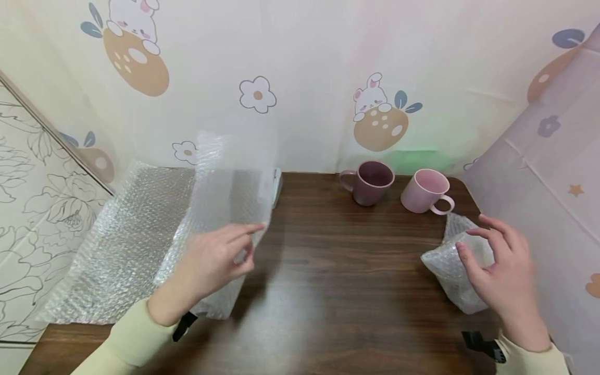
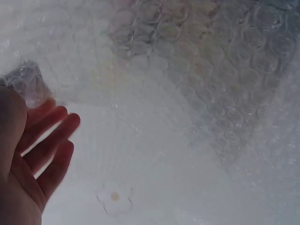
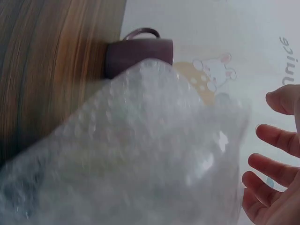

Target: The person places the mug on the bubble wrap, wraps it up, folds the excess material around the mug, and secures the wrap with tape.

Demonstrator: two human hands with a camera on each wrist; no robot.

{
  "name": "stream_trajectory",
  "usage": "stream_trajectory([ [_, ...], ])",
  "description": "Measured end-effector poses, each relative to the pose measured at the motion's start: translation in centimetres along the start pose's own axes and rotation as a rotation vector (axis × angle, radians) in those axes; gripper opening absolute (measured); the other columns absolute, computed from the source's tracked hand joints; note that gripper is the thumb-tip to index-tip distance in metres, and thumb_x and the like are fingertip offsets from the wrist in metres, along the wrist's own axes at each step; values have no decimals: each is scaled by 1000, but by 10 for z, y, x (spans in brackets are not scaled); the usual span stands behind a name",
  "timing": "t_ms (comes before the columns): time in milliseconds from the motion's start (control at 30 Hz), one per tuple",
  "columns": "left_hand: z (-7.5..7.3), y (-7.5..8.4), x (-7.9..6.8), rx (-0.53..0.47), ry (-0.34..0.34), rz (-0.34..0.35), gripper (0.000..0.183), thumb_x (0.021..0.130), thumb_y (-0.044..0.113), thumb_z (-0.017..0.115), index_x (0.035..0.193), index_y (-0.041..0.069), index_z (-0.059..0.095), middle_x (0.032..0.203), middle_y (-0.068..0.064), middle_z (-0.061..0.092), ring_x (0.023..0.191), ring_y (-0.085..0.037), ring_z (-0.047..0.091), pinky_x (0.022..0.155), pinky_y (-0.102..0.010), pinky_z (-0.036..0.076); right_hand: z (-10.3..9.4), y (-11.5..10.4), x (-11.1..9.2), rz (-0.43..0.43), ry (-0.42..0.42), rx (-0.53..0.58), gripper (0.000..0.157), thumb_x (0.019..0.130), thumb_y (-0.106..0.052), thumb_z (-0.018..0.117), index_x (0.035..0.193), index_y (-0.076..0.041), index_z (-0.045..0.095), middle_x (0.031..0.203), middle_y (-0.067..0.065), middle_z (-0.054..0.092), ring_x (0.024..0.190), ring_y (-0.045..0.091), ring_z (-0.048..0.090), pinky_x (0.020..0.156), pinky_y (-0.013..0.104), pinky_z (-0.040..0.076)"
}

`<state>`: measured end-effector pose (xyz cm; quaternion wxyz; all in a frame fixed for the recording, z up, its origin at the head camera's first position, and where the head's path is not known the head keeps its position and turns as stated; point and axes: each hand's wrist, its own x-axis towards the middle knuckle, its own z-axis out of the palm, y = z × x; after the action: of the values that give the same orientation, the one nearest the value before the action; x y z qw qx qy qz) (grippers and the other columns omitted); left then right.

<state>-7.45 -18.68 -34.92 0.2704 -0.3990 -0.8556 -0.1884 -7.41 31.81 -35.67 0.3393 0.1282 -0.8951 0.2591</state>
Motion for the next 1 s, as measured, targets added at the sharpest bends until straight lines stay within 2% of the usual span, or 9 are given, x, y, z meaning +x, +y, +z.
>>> stream_trajectory([
  [133, 9, 17, 6, -24, -43, 201, 10, 75, 4, 67, 74, 11, 60, 120, -7, 70, 96, -17, 70, 71, -16, 54, 7, -4, 1, -31, -12, 16, 45, 85, -38, 69, 102, 4, 68, 133, 22, 58, 115, 54, 47, 104, 30, 31],
  [233, 15, 27, 6, 0, -79, 345, 4, 82, 9, 64, 79, 11, 62, 125, -7, 67, 104, -18, 68, 89, -26, 53, 12, -6, 3, -63, -13, 32, 58, 88, -52, 64, 101, 4, 68, 131, 23, 58, 115, 54, 47, 106, 31, 31],
  [300, 18, 32, 5, 39, -114, 438, 9, 91, 15, 59, 82, 11, 62, 129, -6, 65, 108, -18, 66, 93, -28, 51, 15, -8, 3, -89, 0, 42, 65, 89, -59, 62, 100, 5, 67, 129, 25, 59, 113, 54, 47, 106, 29, 31],
  [467, 23, 44, 4, 163, -198, 638, 28, 105, 16, 41, 93, 16, 66, 136, -2, 61, 111, -13, 62, 86, -23, 51, 23, -22, 5, -221, 61, 72, 72, 91, -61, 60, 112, 8, 61, 130, 32, 52, 114, 51, 47, 106, 23, 31],
  [567, 25, 48, 4, 217, -208, 719, 26, 102, 12, 44, 93, 22, 67, 136, 1, 61, 109, -10, 61, 78, -20, 50, 30, -32, 7, -369, 84, 120, 62, 95, -54, 60, 114, 5, 63, 128, 34, 52, 118, 48, 49, 108, 28, 31],
  [633, 26, 49, 5, 242, -212, 757, 20, 98, 13, 52, 93, 25, 67, 137, 1, 60, 108, -11, 61, 77, -20, 50, 32, -37, 6, -453, 41, 149, 50, 99, -47, 58, 107, 1, 69, 126, 33, 56, 123, 44, 49, 111, 33, 31],
  [733, 28, 47, 3, 248, -241, 761, 13, 95, 20, 59, 96, 27, 70, 139, 2, 59, 110, -11, 61, 81, -20, 50, 33, -38, 2, -519, -61, 217, 42, 102, -37, 56, 87, -2, 74, 116, 29, 64, 124, 37, 52, 112, 37, 31],
  [800, 30, 44, 0, 224, -272, 722, 12, 95, 22, 61, 99, 25, 72, 140, 1, 58, 111, -10, 60, 84, -20, 50, 32, -35, -3, -516, -123, 265, 40, 103, -32, 55, 80, -4, 72, 111, 25, 68, 122, 32, 56, 111, 32, 34],
  [1000, 39, 35, -14, -19, -294, 470, 16, 100, 27, 57, 92, 16, 67, 132, 0, 63, 109, -13, 62, 90, -25, 52, 26, -22, -21, -473, -330, 277, 32, 101, -34, 50, 77, -17, 60, 100, 6, 72, 102, 16, 63, 99, 19, 39],
])
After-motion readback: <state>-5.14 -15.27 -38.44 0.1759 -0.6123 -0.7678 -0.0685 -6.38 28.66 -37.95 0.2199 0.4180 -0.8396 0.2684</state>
